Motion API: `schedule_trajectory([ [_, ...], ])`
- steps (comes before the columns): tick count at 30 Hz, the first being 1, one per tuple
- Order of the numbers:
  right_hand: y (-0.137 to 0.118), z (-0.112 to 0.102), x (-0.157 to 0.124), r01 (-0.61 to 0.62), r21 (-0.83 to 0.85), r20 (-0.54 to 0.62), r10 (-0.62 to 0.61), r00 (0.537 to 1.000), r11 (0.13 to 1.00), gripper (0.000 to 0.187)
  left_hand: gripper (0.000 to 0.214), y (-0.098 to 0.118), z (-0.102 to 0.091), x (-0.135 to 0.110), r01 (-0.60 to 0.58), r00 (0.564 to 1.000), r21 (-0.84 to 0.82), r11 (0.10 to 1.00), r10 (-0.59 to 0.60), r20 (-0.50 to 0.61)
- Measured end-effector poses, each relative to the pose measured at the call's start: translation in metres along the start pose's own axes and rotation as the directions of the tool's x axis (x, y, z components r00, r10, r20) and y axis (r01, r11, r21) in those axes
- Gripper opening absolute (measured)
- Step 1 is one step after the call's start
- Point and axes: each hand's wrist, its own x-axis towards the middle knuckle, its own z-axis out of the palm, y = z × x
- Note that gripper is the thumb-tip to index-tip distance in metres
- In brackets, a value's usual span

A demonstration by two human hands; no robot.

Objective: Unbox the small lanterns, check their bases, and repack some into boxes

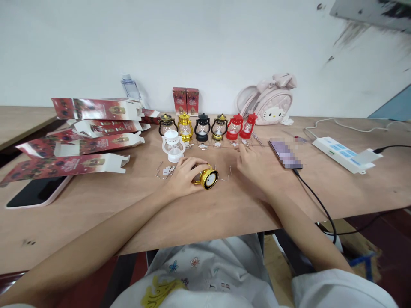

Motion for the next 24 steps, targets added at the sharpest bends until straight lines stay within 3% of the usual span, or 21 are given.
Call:
schedule_trajectory([
  [2, 0.0072, -0.0012, 0.0043, -0.057, -0.138, 0.199, 0.084, 0.976, 0.989, 0.041, 0.034, -0.0002, 0.0001, -0.0001, -0.002, 1.000, -0.002, 1.000, 0.002, 0.000],
  [5, 0.0112, -0.0021, 0.0058, -0.026, -0.218, 0.330, 0.099, 0.939, 0.976, 0.043, 0.035, -0.0003, 0.0001, -0.0002, -0.002, 1.000, -0.007, 1.000, 0.002, 0.002],
  [15, 0.0110, -0.0022, 0.0067, 0.119, -0.203, 0.355, -0.040, 0.934, 0.972, 0.037, 0.034, -0.0002, 0.0004, -0.0002, -0.005, 1.000, 0.000, 1.000, 0.005, 0.003],
  [24, 0.0112, -0.0006, 0.0069, 0.119, -0.209, 0.359, -0.037, 0.933, 0.971, 0.041, 0.035, 0.0003, -0.0007, 0.0004, 0.013, 1.000, -0.013, 1.000, -0.013, 0.018],
])
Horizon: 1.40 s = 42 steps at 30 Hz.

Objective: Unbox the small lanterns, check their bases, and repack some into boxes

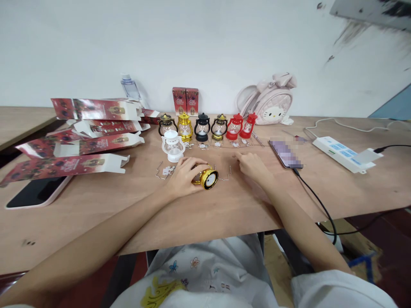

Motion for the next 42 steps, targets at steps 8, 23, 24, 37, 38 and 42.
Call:
schedule_trajectory([
  [8, -0.002, -0.001, -0.004, 0.058, 0.022, -0.007, -0.058, 0.998, 0.998, 0.046, 0.034, 0.000, 0.000, 0.000, -0.013, 1.000, 0.006, 1.000, 0.013, -0.012],
  [23, 0.001, 0.003, -0.002, 0.090, 0.185, -0.143, -0.063, 0.988, 0.979, 0.046, 0.035, 0.000, 0.000, 0.000, -0.020, 1.000, 0.002, 1.000, 0.020, 0.009],
  [24, 0.002, 0.002, -0.002, 0.100, 0.222, -0.173, -0.062, 0.983, 0.970, 0.047, 0.035, 0.000, 0.001, -0.001, -0.020, 1.000, 0.005, 1.000, 0.020, 0.009],
  [37, -0.003, -0.003, -0.006, -0.141, 0.127, 0.033, 0.138, 0.990, 0.982, 0.030, 0.035, 0.000, 0.001, -0.001, -0.035, 0.999, 0.024, 0.999, 0.035, 0.014],
  [38, -0.003, -0.004, -0.007, -0.139, 0.134, 0.038, 0.135, 0.990, 0.981, 0.029, 0.035, 0.000, 0.001, -0.001, -0.037, 0.999, 0.024, 0.999, 0.037, 0.011],
  [42, -0.001, -0.003, -0.006, -0.121, 0.197, 0.059, 0.111, 0.992, 0.973, 0.025, 0.035, -0.001, 0.002, -0.001, -0.041, 0.999, 0.025, 0.999, 0.041, 0.001],
])
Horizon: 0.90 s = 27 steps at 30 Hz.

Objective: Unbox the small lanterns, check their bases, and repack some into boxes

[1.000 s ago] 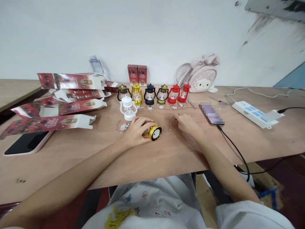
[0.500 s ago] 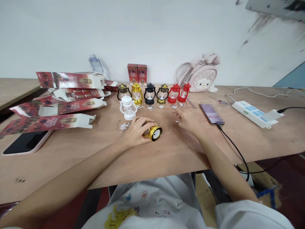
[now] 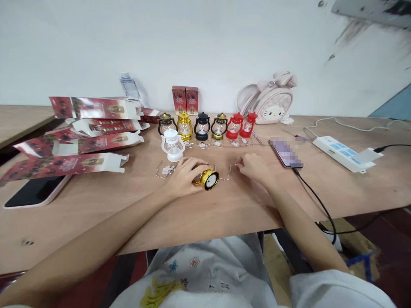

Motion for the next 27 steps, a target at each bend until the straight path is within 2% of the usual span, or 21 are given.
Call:
schedule_trajectory([
  [7, 0.0023, 0.0025, 0.0037, 0.018, 0.065, 0.005, -0.018, 1.000, 0.998, 0.021, 0.035, 0.0005, -0.0006, 0.0003, 0.008, 1.000, -0.001, 1.000, -0.008, 0.014],
  [18, 0.0015, 0.0040, 0.0028, 0.084, 0.001, 0.018, -0.084, 0.996, 0.996, 0.025, 0.036, 0.0003, -0.0008, -0.0001, 0.002, 1.000, -0.001, 1.000, -0.002, 0.021],
  [27, 0.0050, 0.0060, 0.0052, 0.130, 0.098, -0.024, -0.128, 0.991, 0.987, 0.022, 0.037, 0.0001, -0.0005, -0.0001, 0.014, 0.999, -0.004, 1.000, -0.014, 0.050],
])
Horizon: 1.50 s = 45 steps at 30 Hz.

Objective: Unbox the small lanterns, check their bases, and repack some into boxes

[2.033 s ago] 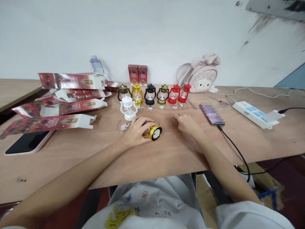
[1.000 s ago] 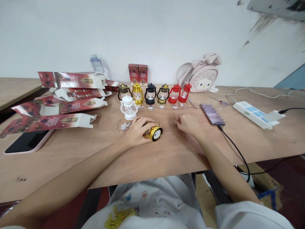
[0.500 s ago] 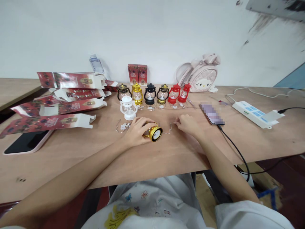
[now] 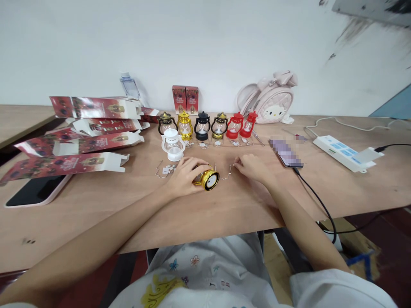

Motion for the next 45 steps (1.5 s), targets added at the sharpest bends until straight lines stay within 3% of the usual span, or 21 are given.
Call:
schedule_trajectory([
  [3, 0.007, -0.002, 0.001, 0.014, 0.054, -0.025, -0.013, 1.000, 0.998, 0.027, 0.037, 0.000, 0.001, 0.000, 0.001, 1.000, 0.002, 1.000, -0.001, -0.003],
  [11, 0.018, -0.004, 0.003, 0.251, 0.029, 0.007, -0.251, 0.968, 0.968, 0.030, 0.036, 0.000, 0.001, 0.000, -0.021, 0.999, 0.004, 1.000, 0.021, -0.024],
  [19, 0.010, -0.005, 0.001, 0.247, -0.075, 0.018, -0.246, 0.969, 0.966, 0.029, 0.036, -0.001, 0.002, 0.000, -0.014, 1.000, 0.000, 1.000, 0.014, -0.019],
  [45, 0.005, -0.001, 0.001, 0.259, 0.018, -0.042, -0.258, 0.965, 0.966, 0.026, 0.036, -0.001, 0.001, 0.000, -0.013, 1.000, -0.001, 1.000, 0.013, -0.004],
])
